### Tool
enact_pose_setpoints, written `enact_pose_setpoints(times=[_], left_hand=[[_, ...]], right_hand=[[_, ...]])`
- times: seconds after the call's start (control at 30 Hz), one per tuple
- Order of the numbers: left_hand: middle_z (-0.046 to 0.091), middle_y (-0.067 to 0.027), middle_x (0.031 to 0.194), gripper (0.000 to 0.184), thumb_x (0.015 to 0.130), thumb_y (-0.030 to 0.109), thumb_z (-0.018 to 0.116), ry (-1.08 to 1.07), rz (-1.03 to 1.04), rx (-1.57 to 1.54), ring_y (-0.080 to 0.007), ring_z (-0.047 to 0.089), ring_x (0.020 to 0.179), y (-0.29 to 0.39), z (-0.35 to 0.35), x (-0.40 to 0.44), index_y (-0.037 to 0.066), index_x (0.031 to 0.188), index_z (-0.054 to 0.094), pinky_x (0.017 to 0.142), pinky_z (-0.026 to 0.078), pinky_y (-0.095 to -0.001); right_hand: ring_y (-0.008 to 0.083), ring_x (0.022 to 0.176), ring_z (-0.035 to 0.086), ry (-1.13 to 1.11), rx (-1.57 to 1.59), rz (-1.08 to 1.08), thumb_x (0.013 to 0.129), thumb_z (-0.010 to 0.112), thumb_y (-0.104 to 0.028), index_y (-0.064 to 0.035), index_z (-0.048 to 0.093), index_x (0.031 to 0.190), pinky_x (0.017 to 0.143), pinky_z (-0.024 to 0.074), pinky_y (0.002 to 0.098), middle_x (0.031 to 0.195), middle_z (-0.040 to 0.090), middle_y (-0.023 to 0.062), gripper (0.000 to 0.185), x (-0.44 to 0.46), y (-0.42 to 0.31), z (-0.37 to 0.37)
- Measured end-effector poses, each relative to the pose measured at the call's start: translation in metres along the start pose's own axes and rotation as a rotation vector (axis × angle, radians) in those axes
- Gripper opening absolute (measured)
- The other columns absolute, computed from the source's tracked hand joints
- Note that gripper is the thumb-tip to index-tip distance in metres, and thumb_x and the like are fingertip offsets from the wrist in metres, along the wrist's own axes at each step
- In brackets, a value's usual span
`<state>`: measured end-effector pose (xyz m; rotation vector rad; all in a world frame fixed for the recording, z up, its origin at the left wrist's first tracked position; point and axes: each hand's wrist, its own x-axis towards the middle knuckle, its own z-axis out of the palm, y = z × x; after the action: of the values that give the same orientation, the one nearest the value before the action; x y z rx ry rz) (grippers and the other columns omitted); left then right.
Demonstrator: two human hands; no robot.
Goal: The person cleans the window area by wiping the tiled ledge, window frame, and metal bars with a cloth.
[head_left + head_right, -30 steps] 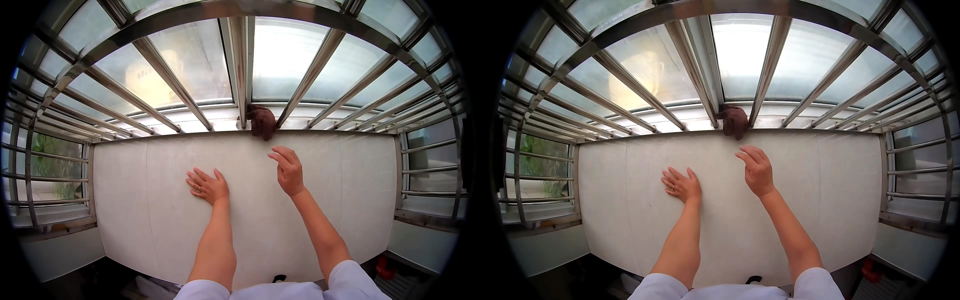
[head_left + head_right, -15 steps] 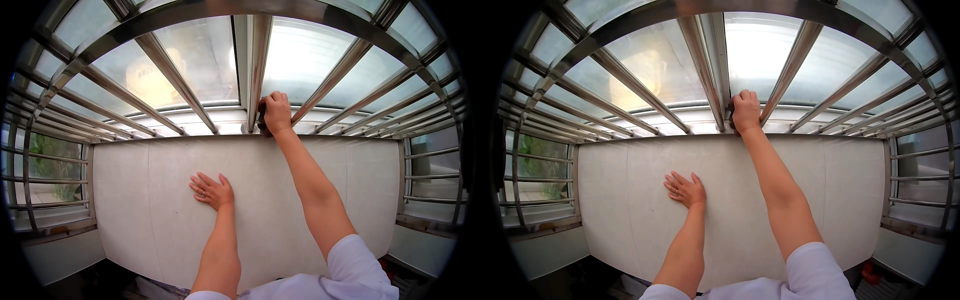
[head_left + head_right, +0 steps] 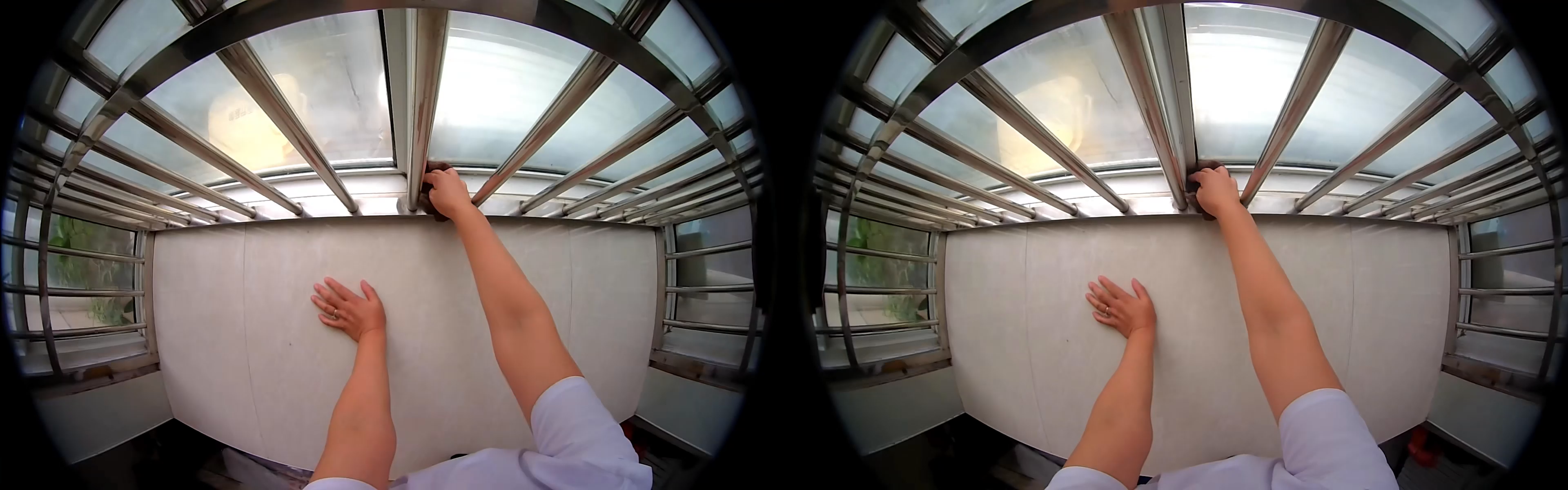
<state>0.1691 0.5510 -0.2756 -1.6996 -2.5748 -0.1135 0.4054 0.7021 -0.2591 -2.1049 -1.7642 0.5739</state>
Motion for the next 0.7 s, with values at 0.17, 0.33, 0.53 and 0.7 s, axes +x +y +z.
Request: enact_pose_setpoints(times=[0.17,0.33,0.53,0.7], left_hand=[[0.016,-0.0187,0.155,0.077,0.088,0.047,0.052,-0.03,-0.021,0.019,-0.0387,0.015,0.143,0.002,-0.003,0.003,0.004,0.146,0.025,0.11,0.018,-0.0581],[0.016,-0.0185,0.155,0.077,0.088,0.047,0.052,-0.042,-0.023,0.011,-0.0384,0.015,0.143,0.003,-0.004,0.003,0.004,0.146,0.026,0.11,0.018,-0.0579],[0.016,-0.0184,0.155,0.077,0.088,0.046,0.052,-0.017,-0.02,0.009,-0.0382,0.014,0.143,0.0,0.0,0.003,0.004,0.147,0.025,0.11,0.018,-0.058],[0.016,-0.0184,0.155,0.078,0.088,0.045,0.053,0.001,-0.009,0.021,-0.0385,0.013,0.143,0.001,0.001,0.001,0.004,0.147,0.024,0.11,0.017,-0.0584]], right_hand=[[0.0253,0.112,0.054,-0.297,0.005,0.156,0.083,0.049,-0.011,-0.025,0.075,0.094,0.096,0.043,0.0379,0.109,0.065,0.0041,0.031,0.003,-0.013,-0.026],[0.027,0.107,0.056,0.033,-0.152,-0.16,0.08,0.058,-0.01,-0.0106,0.071,0.097,0.095,0.0439,0.0364,0.108,0.065,0.0084,0.021,-0.023,-0.008,-0.009],[0.0236,0.112,0.054,0.05,-0.045,-0.337,0.08,0.055,-0.008,-0.0073,0.066,0.108,0.096,0.0442,0.0352,0.11,0.062,0.0055,0.03,-0.013,0.007,0.003],[0.0241,0.115,0.053,-0.137,-0.375,-0.319,0.082,0.054,-0.014,-0.0069,0.067,0.106,0.09,0.0465,0.0337,0.12,0.057,0.0058,0.028,-0.019,-0.011,-0.017]])
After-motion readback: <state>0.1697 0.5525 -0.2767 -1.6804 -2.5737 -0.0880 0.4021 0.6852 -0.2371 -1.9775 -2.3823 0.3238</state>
